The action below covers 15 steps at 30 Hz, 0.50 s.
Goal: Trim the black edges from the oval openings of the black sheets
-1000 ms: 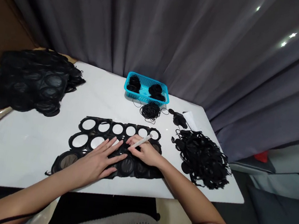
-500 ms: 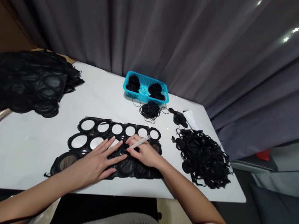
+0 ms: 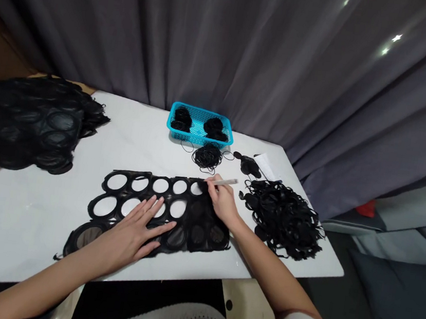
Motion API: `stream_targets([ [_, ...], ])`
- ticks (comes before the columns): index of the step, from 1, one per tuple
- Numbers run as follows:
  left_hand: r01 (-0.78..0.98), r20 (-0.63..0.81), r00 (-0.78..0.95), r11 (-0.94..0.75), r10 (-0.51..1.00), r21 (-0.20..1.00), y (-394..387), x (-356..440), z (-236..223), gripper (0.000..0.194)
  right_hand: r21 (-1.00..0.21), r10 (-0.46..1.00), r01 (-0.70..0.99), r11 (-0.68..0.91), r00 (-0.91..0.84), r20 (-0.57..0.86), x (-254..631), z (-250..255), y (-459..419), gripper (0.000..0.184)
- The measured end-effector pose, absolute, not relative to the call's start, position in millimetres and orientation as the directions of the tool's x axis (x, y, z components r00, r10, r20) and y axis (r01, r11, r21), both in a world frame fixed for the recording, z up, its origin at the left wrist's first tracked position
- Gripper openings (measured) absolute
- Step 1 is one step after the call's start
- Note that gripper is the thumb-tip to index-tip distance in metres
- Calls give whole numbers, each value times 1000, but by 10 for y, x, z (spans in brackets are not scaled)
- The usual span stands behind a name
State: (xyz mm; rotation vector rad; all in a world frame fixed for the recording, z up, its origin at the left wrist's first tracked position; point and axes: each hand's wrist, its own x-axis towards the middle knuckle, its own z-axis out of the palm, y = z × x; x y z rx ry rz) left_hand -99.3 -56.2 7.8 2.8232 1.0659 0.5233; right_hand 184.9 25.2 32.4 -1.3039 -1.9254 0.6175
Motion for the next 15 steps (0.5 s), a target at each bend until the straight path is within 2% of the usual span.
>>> stream_targets([
  [2, 621, 298, 702, -761, 647, 187, -524, -946, 122, 47, -723, 918, 567, 395, -258, 300, 1984, 376, 262, 19],
  [5, 594, 319, 704, -772, 634, 226, -432, -762, 177, 40, -685, 833, 514, 517, -486, 264, 2050, 375, 129, 17],
  [7, 553, 317, 731, -797, 604, 244, -368, -614, 170, 44, -692, 782, 479, 541, -588, 205, 2042, 356, 29, 15],
  [11, 508, 302, 771, -827, 561, 241, -302, -464, 52, 56, -768, 789, 449, 457, -603, 117, 2039, 353, -38, 8],
  [15, 515, 291, 767, -819, 572, 252, -316, -496, -21, 59, -795, 789, 433, 426, -608, 92, 2054, 356, -4, 15],
])
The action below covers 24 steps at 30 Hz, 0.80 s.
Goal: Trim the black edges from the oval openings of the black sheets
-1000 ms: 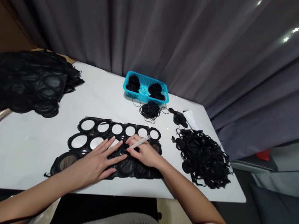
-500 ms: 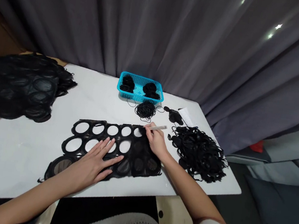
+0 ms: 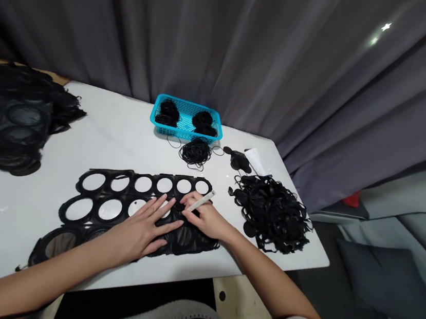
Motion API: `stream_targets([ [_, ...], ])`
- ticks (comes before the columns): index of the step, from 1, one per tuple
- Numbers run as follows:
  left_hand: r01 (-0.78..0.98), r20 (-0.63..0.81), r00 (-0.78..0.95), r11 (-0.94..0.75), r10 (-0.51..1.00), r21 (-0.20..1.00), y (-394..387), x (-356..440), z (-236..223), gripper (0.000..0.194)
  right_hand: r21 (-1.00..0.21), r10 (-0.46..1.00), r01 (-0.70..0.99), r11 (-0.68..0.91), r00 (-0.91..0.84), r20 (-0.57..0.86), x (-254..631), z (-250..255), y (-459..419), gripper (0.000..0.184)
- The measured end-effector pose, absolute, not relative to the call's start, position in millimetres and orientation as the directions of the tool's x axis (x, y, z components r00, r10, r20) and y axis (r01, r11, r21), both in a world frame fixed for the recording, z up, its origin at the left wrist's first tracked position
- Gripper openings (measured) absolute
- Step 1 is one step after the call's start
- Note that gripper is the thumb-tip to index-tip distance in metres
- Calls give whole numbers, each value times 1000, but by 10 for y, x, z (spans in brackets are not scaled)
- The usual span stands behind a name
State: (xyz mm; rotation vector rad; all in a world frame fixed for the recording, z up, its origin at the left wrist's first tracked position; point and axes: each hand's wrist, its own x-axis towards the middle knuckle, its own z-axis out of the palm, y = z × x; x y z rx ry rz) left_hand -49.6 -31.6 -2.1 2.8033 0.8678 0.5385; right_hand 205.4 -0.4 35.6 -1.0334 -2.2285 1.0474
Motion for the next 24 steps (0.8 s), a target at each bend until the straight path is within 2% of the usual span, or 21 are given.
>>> stream_targets([
  [9, 530, 264, 772, -815, 578, 234, -333, -502, 3, 58, -765, 784, 460, 451, -614, 93, 2037, 390, -7, 13],
  [13, 533, 270, 766, -811, 584, 243, -334, -495, -5, 55, -598, 748, 540, 593, -643, 162, 1962, 272, -133, 7],
  [16, 532, 283, 761, -811, 584, 241, -339, -496, -13, 55, -483, 737, 582, 654, -633, 236, 1944, 142, -113, 13],
  [18, 533, 281, 766, -815, 579, 226, -337, -509, -12, 57, -514, 812, 632, 580, -500, 302, 2022, 127, 7, 19],
  [21, 527, 272, 780, -826, 563, 199, -314, -525, 29, 59, -623, 918, 684, 381, -199, 342, 2251, 237, 213, 23],
  [22, 520, 273, 786, -831, 556, 197, -298, -515, 56, 58, -642, 930, 684, 347, -159, 332, 2328, 288, 246, 22],
  [24, 507, 277, 790, -837, 547, 206, -258, -451, 115, 51, -652, 930, 667, 360, -200, 309, 2436, 367, 235, 19],
])
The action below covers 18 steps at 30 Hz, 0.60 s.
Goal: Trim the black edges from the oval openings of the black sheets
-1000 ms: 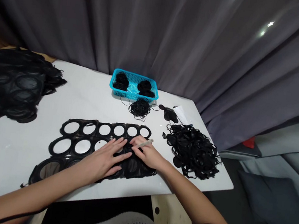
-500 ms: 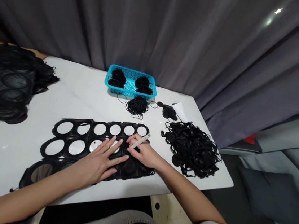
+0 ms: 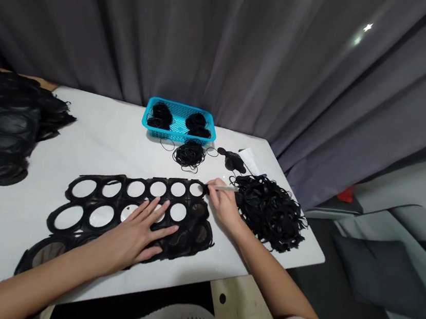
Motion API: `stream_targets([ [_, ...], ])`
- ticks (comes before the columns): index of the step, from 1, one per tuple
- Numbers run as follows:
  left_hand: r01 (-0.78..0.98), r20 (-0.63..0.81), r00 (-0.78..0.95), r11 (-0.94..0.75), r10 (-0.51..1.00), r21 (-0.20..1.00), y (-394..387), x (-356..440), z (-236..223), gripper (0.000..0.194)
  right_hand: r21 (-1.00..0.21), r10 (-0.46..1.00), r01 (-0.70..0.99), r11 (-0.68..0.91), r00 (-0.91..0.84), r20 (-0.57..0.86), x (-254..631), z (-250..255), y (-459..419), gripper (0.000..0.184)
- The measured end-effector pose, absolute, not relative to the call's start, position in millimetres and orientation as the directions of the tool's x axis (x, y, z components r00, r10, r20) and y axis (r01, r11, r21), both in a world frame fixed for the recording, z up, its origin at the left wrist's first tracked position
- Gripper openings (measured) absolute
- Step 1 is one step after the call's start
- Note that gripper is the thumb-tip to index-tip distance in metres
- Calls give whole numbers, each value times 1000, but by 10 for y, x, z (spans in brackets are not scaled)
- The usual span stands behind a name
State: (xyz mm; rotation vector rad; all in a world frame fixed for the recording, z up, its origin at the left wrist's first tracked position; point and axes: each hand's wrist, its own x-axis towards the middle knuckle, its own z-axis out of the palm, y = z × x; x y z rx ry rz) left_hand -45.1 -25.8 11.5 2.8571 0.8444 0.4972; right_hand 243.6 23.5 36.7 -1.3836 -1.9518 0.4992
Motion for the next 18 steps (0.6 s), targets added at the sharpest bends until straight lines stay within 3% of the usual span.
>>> stream_targets([
  [5, 473, 264, 809, -848, 525, 239, -159, -122, 117, 49, -673, 835, 548, 497, -513, 199, 2470, 380, 12, 18],
  [11, 491, 280, 793, -840, 541, 233, -204, -7, -62, 59, -804, 826, 452, 387, -558, 83, 2530, 371, 26, 12],
  [18, 476, 298, 793, -846, 531, 242, -213, -27, -26, 54, -818, 824, 449, 359, -564, 52, 2534, 372, 35, 12],
])
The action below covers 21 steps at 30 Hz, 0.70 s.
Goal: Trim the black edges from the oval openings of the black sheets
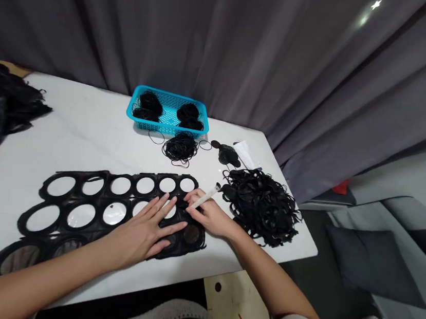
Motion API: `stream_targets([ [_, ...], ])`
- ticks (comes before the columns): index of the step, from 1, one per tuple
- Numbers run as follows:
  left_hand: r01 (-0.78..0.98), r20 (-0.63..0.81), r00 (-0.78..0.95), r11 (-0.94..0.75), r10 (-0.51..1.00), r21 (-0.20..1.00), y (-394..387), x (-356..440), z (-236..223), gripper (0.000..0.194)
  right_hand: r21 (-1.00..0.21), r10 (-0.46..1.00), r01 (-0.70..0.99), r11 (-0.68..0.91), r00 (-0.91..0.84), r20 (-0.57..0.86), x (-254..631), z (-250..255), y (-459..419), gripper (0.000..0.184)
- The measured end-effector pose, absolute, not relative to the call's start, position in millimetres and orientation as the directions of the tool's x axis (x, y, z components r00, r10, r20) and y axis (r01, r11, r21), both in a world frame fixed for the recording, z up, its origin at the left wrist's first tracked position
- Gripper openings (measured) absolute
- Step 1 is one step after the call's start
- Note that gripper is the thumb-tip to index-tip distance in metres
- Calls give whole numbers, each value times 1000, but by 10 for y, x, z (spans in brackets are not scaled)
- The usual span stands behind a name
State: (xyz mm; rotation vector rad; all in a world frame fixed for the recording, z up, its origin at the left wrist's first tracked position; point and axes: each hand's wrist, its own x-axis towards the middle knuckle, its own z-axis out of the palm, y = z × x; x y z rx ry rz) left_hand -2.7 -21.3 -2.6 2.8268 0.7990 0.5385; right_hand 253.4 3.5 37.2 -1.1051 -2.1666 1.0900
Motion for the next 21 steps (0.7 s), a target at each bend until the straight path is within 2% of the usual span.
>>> stream_targets([
  [8, 475, 280, 803, -848, 526, 234, -196, -34, -20, 55, -764, 821, 499, 410, -566, 71, 2507, 373, -26, 9],
  [13, 468, 272, 810, -852, 519, 234, -200, -30, 2, 51, -576, 835, 635, 515, -523, 170, 2367, 220, -108, 12],
  [15, 464, 271, 814, -856, 514, 228, -195, -26, 13, 53, -553, 894, 703, 447, -369, 254, 2439, 226, -31, 17],
  [18, 463, 275, 817, -861, 507, 212, -181, -19, 25, 58, -590, 911, 773, 234, 37, 410, 2776, 371, 134, 25],
  [19, 462, 277, 818, -862, 505, 209, -177, -18, 30, 58, -573, 880, 794, 202, 109, 462, 2922, 428, 171, 24],
  [21, 453, 277, 824, -868, 495, 204, -176, -17, 46, 57, -481, 854, 866, 134, 146, 500, 3195, 494, 190, 22],
])
